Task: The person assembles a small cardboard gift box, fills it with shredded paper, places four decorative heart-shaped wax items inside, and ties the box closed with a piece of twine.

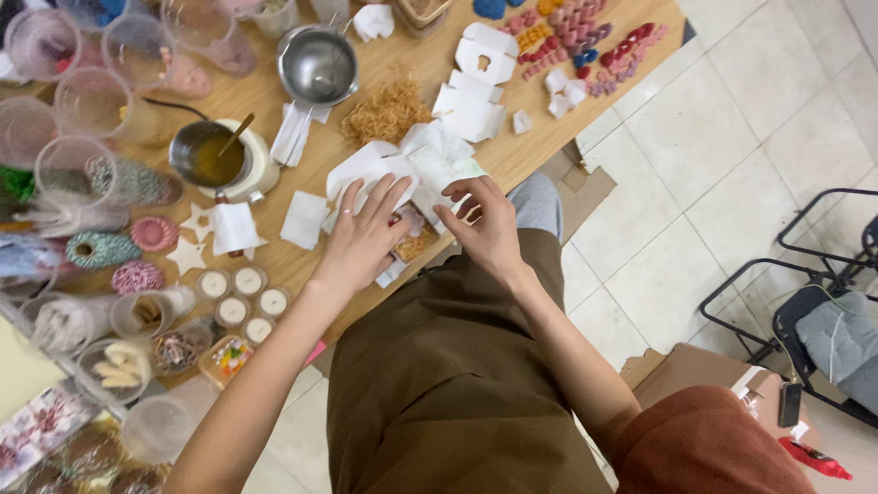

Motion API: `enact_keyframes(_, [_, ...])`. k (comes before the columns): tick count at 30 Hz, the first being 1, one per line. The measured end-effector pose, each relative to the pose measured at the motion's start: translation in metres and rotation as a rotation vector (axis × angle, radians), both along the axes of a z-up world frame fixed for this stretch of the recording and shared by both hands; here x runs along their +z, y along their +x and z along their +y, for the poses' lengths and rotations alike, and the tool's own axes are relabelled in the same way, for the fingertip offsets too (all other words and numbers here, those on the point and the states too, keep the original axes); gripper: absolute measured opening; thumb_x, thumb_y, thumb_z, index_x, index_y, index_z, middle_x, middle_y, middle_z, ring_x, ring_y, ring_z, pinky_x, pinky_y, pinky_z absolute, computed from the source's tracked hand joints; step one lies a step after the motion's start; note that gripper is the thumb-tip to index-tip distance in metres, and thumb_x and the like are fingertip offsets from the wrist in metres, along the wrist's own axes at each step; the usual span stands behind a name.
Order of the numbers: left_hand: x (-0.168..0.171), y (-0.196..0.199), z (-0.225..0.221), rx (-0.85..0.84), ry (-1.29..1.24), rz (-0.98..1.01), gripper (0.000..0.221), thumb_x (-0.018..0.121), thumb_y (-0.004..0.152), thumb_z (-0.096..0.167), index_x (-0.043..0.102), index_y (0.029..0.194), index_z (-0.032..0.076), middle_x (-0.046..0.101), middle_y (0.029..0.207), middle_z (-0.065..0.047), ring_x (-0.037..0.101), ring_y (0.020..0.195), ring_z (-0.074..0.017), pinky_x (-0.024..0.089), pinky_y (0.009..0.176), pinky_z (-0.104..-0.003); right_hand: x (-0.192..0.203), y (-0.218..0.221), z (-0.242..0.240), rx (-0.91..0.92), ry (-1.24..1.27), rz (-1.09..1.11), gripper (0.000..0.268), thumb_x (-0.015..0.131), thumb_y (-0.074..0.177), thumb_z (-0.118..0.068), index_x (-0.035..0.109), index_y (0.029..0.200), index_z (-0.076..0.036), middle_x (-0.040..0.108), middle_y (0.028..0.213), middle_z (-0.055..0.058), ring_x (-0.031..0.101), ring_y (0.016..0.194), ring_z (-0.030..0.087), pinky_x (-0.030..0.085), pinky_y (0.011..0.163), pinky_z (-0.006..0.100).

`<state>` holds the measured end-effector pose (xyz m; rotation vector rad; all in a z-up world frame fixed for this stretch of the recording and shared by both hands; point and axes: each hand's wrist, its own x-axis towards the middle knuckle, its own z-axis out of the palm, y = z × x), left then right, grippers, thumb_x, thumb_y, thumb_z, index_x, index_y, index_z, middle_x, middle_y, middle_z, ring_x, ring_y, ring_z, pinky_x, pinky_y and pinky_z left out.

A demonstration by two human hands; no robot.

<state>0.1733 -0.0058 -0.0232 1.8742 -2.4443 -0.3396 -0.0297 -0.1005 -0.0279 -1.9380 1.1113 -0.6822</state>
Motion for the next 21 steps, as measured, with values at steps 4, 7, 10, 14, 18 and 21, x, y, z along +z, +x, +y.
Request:
enact_keyframes(4, [0.006, -0.002, -0.001, 0.01, 0.001, 0.019, 0.065, 0.09, 0.06, 0.021, 0.065, 0.12, 0.015, 0.034, 0.158, -0.014, 0.026, 0.15, -0.0297, 0.02, 0.119, -0.058, -0.026, -0.053, -0.058, -0.214, 0.052, 0.035, 0.023, 0.081, 0.089, -0.018, 0.071, 0.104, -0.004, 0.07, 0.093, 0.003, 0.065, 0.074, 0.009, 0.054, 0.062, 0.026])
enact_keyframes(7, [0.015, -0.003, 0.0, 0.027, 0.029, 0.015, 0.07, 0.09, 0.061, 0.021, 0.062, 0.125, 0.016, 0.034, 0.156, -0.013, 0.026, 0.149, -0.0291, 0.019, 0.119, -0.057, -0.059, -0.096, -0.117, -0.389, 0.058, 0.044, 0.021, 0.081, 0.09, -0.018, 0.075, 0.102, -0.003, 0.069, 0.08, 0.002, 0.06, 0.067, 0.009, 0.049, 0.061, 0.026])
enact_keyframes(10, [0.031, -0.006, -0.001, 0.053, 0.082, 0.006, 0.072, 0.088, 0.062, 0.021, 0.061, 0.128, 0.016, 0.033, 0.157, -0.013, 0.026, 0.148, -0.0295, 0.019, 0.119, -0.057, -0.089, -0.132, -0.172, -0.509, 0.037, 0.087, 0.021, 0.08, 0.088, -0.021, 0.078, 0.103, -0.006, 0.071, 0.077, 0.001, 0.062, 0.067, 0.009, 0.051, 0.061, 0.027])
enact_keyframes(14, [0.06, -0.013, 0.013, 0.149, 0.059, 0.073, 0.071, 0.085, 0.064, 0.023, 0.062, 0.131, 0.016, 0.033, 0.161, -0.013, 0.027, 0.148, -0.0304, 0.02, 0.119, -0.058, -0.12, -0.16, -0.235, -0.627, -0.01, 0.175, 0.023, 0.08, 0.087, -0.026, 0.082, 0.105, -0.011, 0.073, 0.077, 0.004, 0.068, 0.069, 0.014, 0.053, 0.066, 0.031])
enact_keyframes(18, [0.078, -0.025, 0.03, 0.292, -0.044, 0.168, 0.064, 0.082, 0.067, 0.031, 0.065, 0.128, 0.018, 0.037, 0.154, -0.015, 0.032, 0.141, -0.0362, 0.023, 0.115, -0.059, -0.142, -0.169, -0.286, -0.725, -0.012, 0.265, 0.024, 0.079, 0.085, -0.027, 0.082, 0.106, -0.015, 0.076, 0.081, 0.005, 0.073, 0.075, 0.021, 0.055, 0.073, 0.037])
enact_keyframes(21, [0.077, -0.038, 0.041, 0.374, -0.147, 0.198, 0.056, 0.08, 0.07, 0.036, 0.068, 0.123, 0.02, 0.039, 0.148, -0.017, 0.035, 0.138, -0.0394, 0.028, 0.113, -0.056, -0.153, -0.172, -0.314, -0.765, 0.025, 0.319, 0.025, 0.079, 0.084, -0.028, 0.082, 0.107, -0.018, 0.076, 0.083, 0.005, 0.073, 0.078, 0.022, 0.056, 0.074, 0.038])
